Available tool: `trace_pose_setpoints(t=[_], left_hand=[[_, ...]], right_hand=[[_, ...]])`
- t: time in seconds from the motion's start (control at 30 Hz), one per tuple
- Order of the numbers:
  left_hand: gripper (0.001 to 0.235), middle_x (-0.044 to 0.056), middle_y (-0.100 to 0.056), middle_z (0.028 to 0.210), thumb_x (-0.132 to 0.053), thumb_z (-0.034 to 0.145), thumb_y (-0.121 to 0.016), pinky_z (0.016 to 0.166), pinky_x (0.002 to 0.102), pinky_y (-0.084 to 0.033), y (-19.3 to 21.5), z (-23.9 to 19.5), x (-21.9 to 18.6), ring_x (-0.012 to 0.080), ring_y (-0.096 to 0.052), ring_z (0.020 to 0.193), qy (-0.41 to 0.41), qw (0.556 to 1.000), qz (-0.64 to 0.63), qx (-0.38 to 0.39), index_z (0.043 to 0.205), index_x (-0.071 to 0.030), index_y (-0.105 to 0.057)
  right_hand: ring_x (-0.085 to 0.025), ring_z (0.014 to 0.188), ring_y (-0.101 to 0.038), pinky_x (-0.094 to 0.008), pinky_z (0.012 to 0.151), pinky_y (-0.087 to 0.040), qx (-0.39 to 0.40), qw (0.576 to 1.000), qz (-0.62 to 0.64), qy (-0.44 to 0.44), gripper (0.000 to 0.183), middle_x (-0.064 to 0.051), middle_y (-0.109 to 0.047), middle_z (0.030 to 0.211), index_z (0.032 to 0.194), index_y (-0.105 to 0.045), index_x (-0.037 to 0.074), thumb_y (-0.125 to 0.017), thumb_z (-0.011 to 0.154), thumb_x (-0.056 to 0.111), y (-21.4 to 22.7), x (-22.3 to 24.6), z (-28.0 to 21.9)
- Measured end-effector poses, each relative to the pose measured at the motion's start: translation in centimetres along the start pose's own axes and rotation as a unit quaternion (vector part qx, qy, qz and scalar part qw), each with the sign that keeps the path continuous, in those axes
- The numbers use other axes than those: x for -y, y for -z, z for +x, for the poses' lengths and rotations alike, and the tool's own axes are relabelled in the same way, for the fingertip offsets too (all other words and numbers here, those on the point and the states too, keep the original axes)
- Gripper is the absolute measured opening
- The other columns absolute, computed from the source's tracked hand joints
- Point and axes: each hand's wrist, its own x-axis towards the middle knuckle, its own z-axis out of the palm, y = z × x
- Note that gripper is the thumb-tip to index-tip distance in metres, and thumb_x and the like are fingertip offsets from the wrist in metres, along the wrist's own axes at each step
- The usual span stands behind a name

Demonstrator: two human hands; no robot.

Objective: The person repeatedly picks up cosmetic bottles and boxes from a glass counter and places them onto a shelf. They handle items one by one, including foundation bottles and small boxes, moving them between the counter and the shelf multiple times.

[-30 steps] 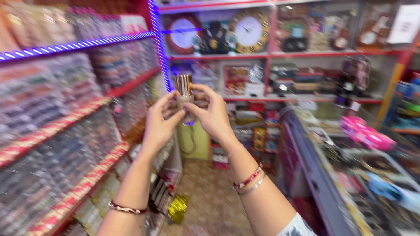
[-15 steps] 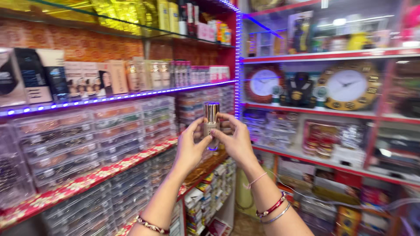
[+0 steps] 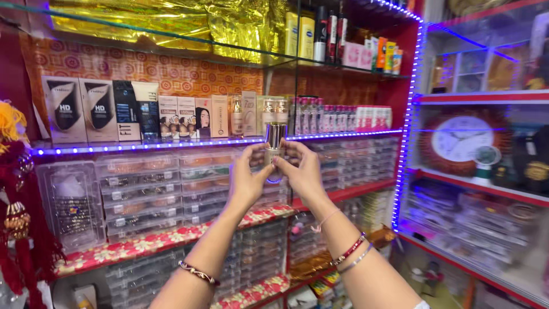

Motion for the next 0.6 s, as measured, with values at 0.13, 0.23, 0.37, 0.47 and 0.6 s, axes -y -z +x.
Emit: trace_pose_setpoints(t=[0.13,0.23,0.37,0.47,0.6], left_hand=[[0.050,0.011,-0.077,0.109,-0.002,0.081,-0.080,0.089,0.031,-0.059,0.2,5.0,5.1,0.0174,-0.075,0.101,0.005,1.000,0.009,0.018,0.128,-0.003,-0.064],[0.048,0.012,-0.077,0.110,-0.004,0.082,-0.083,0.090,0.031,-0.060,0.7,8.6,8.2,0.0183,-0.075,0.100,-0.039,0.999,0.022,0.020,0.126,-0.001,-0.064],[0.051,0.012,-0.077,0.105,-0.003,0.076,-0.085,0.083,0.032,-0.061,1.5,12.7,9.7,0.0183,-0.076,0.094,-0.050,0.992,0.112,-0.006,0.124,-0.002,-0.068],[0.050,0.011,-0.078,0.103,-0.002,0.072,-0.087,0.081,0.032,-0.060,1.2,15.0,10.8,0.0182,-0.076,0.091,-0.065,0.987,0.141,-0.029,0.120,-0.003,-0.071],[0.046,0.009,-0.079,0.102,0.001,0.075,-0.081,0.080,0.030,-0.062,0.3,16.1,13.1,0.0165,-0.077,0.091,-0.017,0.996,0.073,-0.043,0.120,-0.003,-0.070]], right_hand=[[-0.013,0.091,-0.073,-0.028,0.076,-0.061,0.019,0.994,0.058,0.089,0.049,-0.011,-0.077,0.109,0.131,-0.064,-0.002,-0.079,0.084,0.002,-1.9,-4.1,5.7],[-0.014,0.088,-0.072,-0.028,0.069,-0.060,0.024,0.992,0.082,0.092,0.049,-0.010,-0.075,0.111,0.131,-0.063,-0.002,-0.077,0.085,0.002,-3.2,-6.8,10.2],[-0.013,0.087,-0.072,-0.027,0.067,-0.059,0.009,0.993,0.073,0.087,0.049,-0.011,-0.076,0.108,0.133,-0.062,0.001,-0.077,0.086,0.002,-5.2,-8.6,15.7],[-0.010,0.087,-0.072,-0.025,0.066,-0.060,-0.010,0.994,0.075,0.079,0.047,-0.009,-0.077,0.108,0.131,-0.064,0.002,-0.077,0.086,0.002,-6.0,-9.9,18.4],[-0.011,0.083,-0.071,-0.025,0.063,-0.055,-0.008,0.988,0.097,0.118,0.043,-0.010,-0.076,0.106,0.128,-0.066,0.001,-0.078,0.086,0.001,-7.0,-12.1,20.6]])
